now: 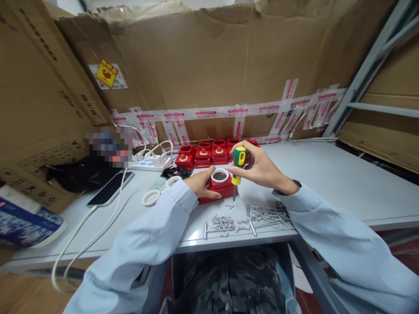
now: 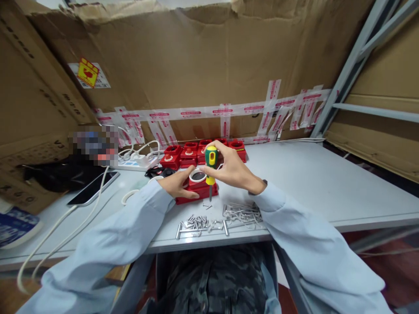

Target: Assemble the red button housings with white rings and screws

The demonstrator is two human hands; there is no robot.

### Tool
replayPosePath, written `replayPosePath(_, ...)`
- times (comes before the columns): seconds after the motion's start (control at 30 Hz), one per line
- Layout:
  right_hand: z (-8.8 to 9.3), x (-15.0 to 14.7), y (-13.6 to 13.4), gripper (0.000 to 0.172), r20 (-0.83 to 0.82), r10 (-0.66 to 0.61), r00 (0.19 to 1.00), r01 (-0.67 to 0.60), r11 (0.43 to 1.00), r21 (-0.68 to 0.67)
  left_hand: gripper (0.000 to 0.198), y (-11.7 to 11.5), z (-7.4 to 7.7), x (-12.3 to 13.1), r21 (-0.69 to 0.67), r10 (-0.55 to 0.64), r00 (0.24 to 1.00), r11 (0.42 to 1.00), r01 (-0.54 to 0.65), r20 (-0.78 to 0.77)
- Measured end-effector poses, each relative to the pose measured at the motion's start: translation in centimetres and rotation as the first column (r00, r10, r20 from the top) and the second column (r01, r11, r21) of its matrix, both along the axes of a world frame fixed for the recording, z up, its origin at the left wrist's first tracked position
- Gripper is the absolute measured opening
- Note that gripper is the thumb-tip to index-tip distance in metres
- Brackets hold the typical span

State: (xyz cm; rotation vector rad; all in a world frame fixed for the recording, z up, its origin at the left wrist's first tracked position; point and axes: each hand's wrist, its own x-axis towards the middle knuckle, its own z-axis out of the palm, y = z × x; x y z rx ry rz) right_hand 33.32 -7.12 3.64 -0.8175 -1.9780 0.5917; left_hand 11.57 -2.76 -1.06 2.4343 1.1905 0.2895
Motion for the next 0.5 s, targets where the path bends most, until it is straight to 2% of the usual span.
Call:
replayPosePath(0.1, -0.22, 0.20, 0.36, 0.038, 0.019, -0.031, 0.999, 0.031, 0.999, 0.012, 0.085, 0.04, 0.04, -0.02, -0.003, 0.006, 1.000, 1.000, -0.006, -0.005)
replayPosePath(0.5, -1.00, -0.05, 0.53, 0.036, 0.056, 0.014, 0.998, -0.014, 1.000, -0.012, 0.080, -0.07, 0.14, 0.05, 0.001, 0.016, 1.000, 1.000, -0.016, -0.005)
